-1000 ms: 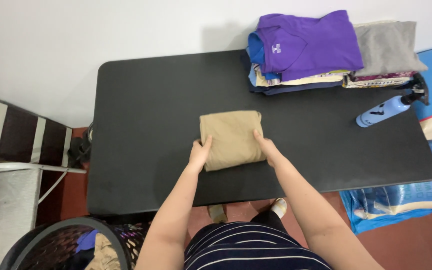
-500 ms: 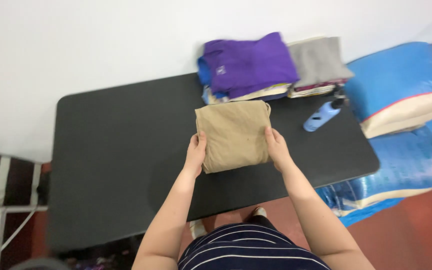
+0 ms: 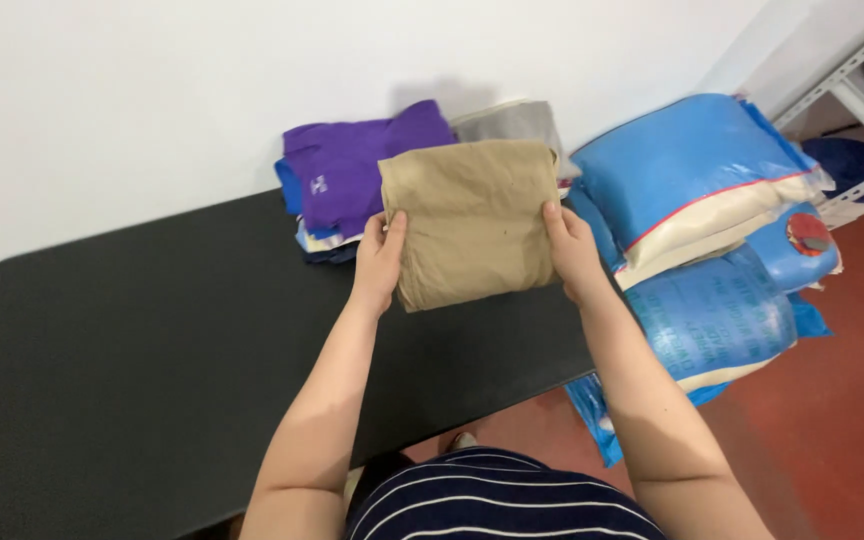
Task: The person folds a purple t-shirt and places it on a stack. They then retrieve beige trousers from a laundry basket, spray them with a bottle, and fold them neatly. Finally, they retrieve a beige long-sleeved shirt, spray it, and begin folding it on the table.
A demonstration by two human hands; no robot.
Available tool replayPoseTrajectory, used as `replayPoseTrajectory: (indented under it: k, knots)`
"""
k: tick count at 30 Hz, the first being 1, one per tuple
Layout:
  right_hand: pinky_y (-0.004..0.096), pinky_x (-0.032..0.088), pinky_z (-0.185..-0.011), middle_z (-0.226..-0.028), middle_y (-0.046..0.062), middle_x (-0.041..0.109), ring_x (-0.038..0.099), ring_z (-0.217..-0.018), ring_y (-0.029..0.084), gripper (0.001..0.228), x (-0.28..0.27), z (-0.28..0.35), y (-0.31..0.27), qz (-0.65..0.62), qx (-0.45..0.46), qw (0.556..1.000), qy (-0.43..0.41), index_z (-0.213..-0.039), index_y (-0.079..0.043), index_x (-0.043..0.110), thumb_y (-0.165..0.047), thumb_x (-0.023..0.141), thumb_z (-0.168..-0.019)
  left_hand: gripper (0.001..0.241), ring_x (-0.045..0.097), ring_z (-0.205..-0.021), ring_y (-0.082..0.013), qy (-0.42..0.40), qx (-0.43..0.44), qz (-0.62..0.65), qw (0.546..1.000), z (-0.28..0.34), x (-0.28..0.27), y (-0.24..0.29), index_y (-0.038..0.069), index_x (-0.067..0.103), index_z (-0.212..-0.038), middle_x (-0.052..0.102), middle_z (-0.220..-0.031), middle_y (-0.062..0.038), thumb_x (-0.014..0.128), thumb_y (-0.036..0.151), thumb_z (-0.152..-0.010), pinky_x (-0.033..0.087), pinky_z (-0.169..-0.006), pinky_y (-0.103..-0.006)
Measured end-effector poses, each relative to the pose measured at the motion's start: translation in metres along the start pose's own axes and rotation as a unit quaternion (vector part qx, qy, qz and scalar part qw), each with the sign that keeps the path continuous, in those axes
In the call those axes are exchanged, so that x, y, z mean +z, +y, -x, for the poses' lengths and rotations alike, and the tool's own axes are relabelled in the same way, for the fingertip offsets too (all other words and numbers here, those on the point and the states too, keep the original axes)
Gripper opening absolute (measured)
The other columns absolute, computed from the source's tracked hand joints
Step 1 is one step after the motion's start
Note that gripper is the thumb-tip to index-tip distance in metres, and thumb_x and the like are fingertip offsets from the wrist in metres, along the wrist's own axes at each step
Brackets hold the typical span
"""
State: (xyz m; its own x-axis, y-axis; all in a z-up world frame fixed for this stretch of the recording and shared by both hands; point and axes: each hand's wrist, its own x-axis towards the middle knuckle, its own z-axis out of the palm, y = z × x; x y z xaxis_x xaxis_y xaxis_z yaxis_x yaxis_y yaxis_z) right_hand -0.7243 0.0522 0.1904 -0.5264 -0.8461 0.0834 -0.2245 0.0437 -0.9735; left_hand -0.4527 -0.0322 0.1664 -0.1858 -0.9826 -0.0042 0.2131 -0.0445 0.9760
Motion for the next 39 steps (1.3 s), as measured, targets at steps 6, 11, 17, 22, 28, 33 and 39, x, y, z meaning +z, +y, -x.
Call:
replayPoseTrajectory:
  k: [6,11,17,22,28,33,39]
  knots:
    - [0.049,0.052,-0.096,-0.123,0.017,0.068,0.063,-0.111,0.030,0.037,-0.026,-0.025,-0.052,-0.078,0.004,0.996,-0.033,-0.133,-0.012,0.066,-0.025,0.056,-0.100,0.061,0.063,-0.119,-0.0315,-0.031,-0.041,-0.066,0.996,-0.017,0.035,0.049,0.003,0.051,-0.142,0.066,-0.126,-0.023,0.060,0.049,-0.102,0.054,-0.096,-0.0487]
    - [0.043,0.048,-0.100,-0.129,0.018,0.062,0.058,-0.114,0.028,0.044,-0.033,-0.089,-0.022,-0.098,-0.070,0.992,-0.042,-0.147,-0.017,0.045,-0.014,0.046,-0.104,0.062,0.060,-0.123,-0.0317,-0.005,-0.008,-0.085,0.996,-0.042,0.053,0.082,0.005,0.042,-0.150,0.063,-0.129,-0.022,0.056,0.046,-0.105,0.052,-0.100,-0.0494]
    - [0.030,0.055,-0.078,-0.101,0.005,0.062,0.064,-0.087,0.016,0.017,-0.040,-0.136,-0.014,-0.103,-0.142,0.984,-0.031,-0.116,-0.019,0.041,-0.006,0.048,-0.108,0.053,0.062,-0.116,-0.0328,-0.019,0.121,-0.047,0.991,-0.064,0.080,0.088,0.024,0.023,-0.151,0.063,-0.126,-0.026,0.051,0.017,-0.107,0.050,-0.099,-0.0469]
    - [0.033,0.050,-0.095,-0.101,0.007,0.071,0.061,-0.099,0.015,0.026,-0.043,-0.133,-0.061,-0.004,-0.160,0.987,-0.024,-0.108,-0.015,0.074,-0.004,0.051,-0.106,0.035,0.042,-0.144,-0.0386,-0.050,0.166,-0.171,0.970,-0.080,0.103,0.086,0.023,0.057,-0.137,0.056,-0.146,-0.015,0.043,0.008,-0.108,0.034,-0.117,-0.0559]
    - [0.046,0.042,-0.111,-0.117,0.016,0.070,0.061,-0.121,0.030,0.021,-0.063,-0.193,-0.039,-0.005,-0.163,0.983,-0.083,-0.113,-0.008,0.071,-0.003,0.052,-0.104,0.048,0.040,-0.144,-0.0440,-0.065,0.156,-0.189,0.967,-0.129,0.133,0.041,0.022,0.052,-0.148,0.049,-0.151,-0.024,0.061,0.019,-0.102,0.031,-0.120,-0.0549]
    - [0.051,0.035,-0.116,-0.128,0.019,0.064,0.052,-0.133,0.035,0.021,-0.073,-0.232,-0.008,0.042,-0.179,0.972,-0.148,-0.123,-0.004,0.064,-0.007,0.061,-0.102,0.073,0.034,-0.149,-0.0398,-0.083,0.089,-0.158,0.980,-0.143,0.158,0.010,0.025,0.043,-0.157,0.039,-0.159,-0.025,0.073,0.011,-0.092,0.027,-0.122,-0.0532]
    - [0.052,0.023,-0.122,-0.148,0.022,0.051,0.037,-0.146,0.037,0.040,-0.073,-0.292,0.061,0.014,-0.177,0.958,-0.225,-0.141,-0.003,0.047,0.007,0.041,-0.103,0.079,0.025,-0.153,-0.0370,-0.081,0.031,-0.164,0.983,-0.170,0.177,-0.022,0.023,0.035,-0.161,0.032,-0.164,-0.021,0.074,0.011,-0.093,0.021,-0.125,-0.0507]
